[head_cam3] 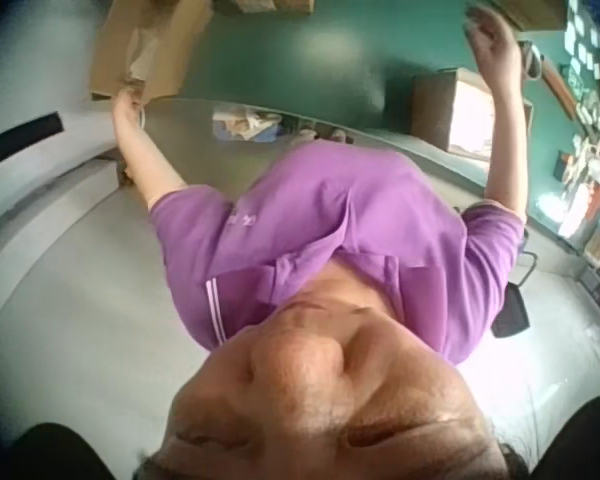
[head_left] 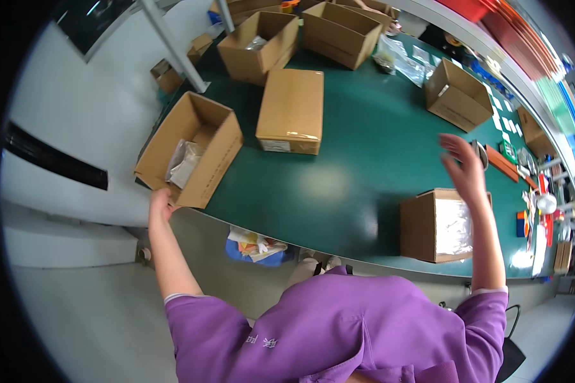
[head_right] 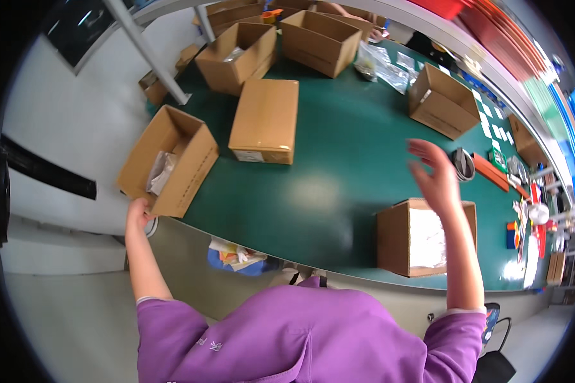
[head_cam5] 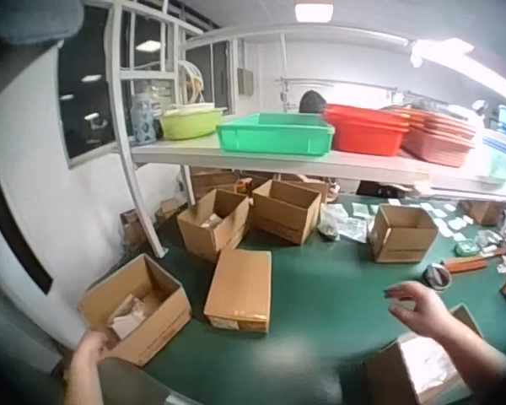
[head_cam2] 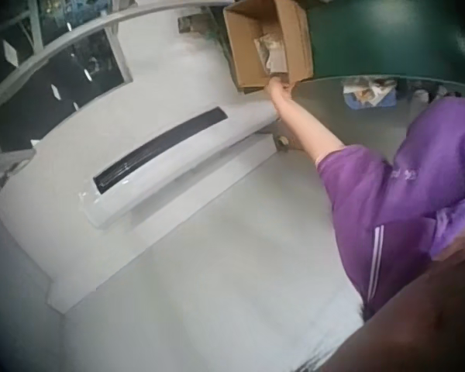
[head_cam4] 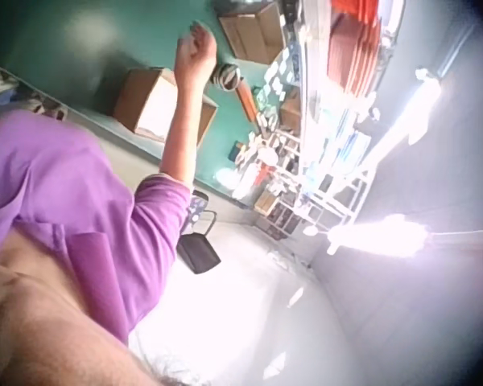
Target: Sort small metal fasteners into plastic bags, apply labels, and pack the bags into cardboard boxes.
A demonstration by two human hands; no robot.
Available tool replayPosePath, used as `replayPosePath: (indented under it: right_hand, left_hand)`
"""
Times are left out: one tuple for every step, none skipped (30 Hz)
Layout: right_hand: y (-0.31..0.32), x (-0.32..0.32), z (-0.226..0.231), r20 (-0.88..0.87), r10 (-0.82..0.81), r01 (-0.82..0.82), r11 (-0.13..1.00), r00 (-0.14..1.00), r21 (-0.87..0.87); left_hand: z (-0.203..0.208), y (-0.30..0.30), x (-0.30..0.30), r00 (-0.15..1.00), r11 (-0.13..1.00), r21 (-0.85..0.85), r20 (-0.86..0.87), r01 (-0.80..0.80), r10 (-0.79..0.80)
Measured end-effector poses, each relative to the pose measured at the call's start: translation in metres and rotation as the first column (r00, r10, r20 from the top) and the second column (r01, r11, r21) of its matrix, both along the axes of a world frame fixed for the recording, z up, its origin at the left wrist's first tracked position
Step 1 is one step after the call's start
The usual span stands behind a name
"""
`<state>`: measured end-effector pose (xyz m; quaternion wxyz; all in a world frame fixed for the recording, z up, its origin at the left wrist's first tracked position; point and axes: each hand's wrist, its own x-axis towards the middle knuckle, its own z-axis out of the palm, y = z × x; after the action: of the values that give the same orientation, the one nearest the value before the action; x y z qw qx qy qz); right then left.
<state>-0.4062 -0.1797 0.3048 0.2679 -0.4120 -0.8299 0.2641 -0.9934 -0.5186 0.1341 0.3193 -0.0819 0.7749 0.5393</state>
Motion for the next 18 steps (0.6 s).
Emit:
replayPosePath:
  right_hand:
    - [-0.005,-0.041,0.005,0.054,0.094,-0.095,0.995,0.994,0.015]
    - [-0.012,-0.083,0.004,0.076,0.206,-0.206,0.978,0.976,-0.004]
    - [-0.02,-0.123,0.003,0.101,0.307,-0.307,0.952,0.946,-0.019]
    - [-0.032,-0.161,0.0,0.066,0.404,-0.398,0.913,0.912,-0.085]
    - [-0.038,-0.193,-0.012,0.074,0.453,-0.44,0.886,0.888,-0.147]
    - [-0.041,-0.215,-0.024,0.118,0.473,-0.425,0.857,0.873,-0.292]
    - [-0.047,-0.232,-0.037,0.237,0.532,-0.435,0.826,0.813,-0.36]
    - [-0.057,-0.241,-0.062,0.288,0.539,-0.426,0.825,0.791,-0.372]
    - [-0.073,-0.248,-0.079,0.326,0.554,-0.429,0.819,0.767,-0.382]
    - [-0.093,-0.253,-0.076,0.372,0.583,-0.392,0.788,0.722,-0.475]
    - [-0.106,-0.25,-0.071,0.412,0.611,-0.343,0.755,0.676,-0.558]
    - [-0.106,-0.238,-0.068,0.354,0.597,-0.297,0.726,0.719,-0.62]
    - [-0.102,-0.225,-0.067,0.291,0.577,-0.261,0.687,0.763,-0.678]
    - [-0.097,-0.211,-0.063,0.226,0.547,-0.232,0.643,0.806,-0.73]
    - [-0.091,-0.195,-0.061,0.233,0.525,-0.232,0.673,0.818,-0.703]
    - [-0.083,-0.174,-0.061,0.246,0.499,-0.221,0.701,0.831,-0.678]
    - [-0.074,-0.15,-0.062,0.265,0.462,-0.196,0.732,0.846,-0.652]
    - [-0.066,-0.129,-0.063,0.328,0.457,-0.183,0.77,0.827,-0.611]
  left_hand:
    - [0.007,-0.003,0.015,0.999,0.999,-0.04,-0.046,-0.013,0.011]
    - [0.008,-0.023,0.018,0.998,1.0,-0.031,-0.056,-0.002,0.0]
    - [0.004,-0.044,0.025,0.998,1.0,-0.015,-0.065,0.018,-0.019]
    - [0.002,-0.065,0.034,0.997,0.999,-0.005,-0.074,0.038,-0.038]
    - [0.004,-0.072,0.049,0.997,0.998,0.002,-0.052,0.06,-0.06]
    - [0.009,-0.066,0.071,0.995,0.995,0.016,-0.018,0.102,-0.102]
    - [0.016,-0.063,0.091,0.989,0.989,0.025,0.01,0.144,-0.145]
    - [0.021,-0.06,0.111,0.985,0.987,0.046,0.074,0.151,-0.154]
    - [0.026,-0.067,0.129,0.98,0.987,0.061,0.125,0.149,-0.156]
    - [0.021,-0.078,0.146,0.98,0.984,0.085,0.112,0.154,-0.163]
    - [0.017,-0.088,0.163,0.98,0.98,0.113,0.097,0.161,-0.173]
    - [0.017,-0.091,0.18,0.979,0.974,0.141,0.073,0.177,-0.188]
    - [0.019,-0.091,0.196,0.978,0.967,0.165,0.044,0.193,-0.203]
    - [0.02,-0.091,0.211,0.96,0.946,0.187,0.04,0.265,-0.277]
    - [0.022,-0.087,0.225,0.938,0.921,0.204,0.034,0.331,-0.344]
    - [0.034,-0.069,0.244,0.923,0.914,0.194,0.075,0.357,-0.376]
    - [0.052,-0.048,0.266,0.901,0.901,0.188,0.121,0.391,-0.417]
    - [0.063,-0.033,0.28,0.878,0.889,0.177,0.162,0.422,-0.449]
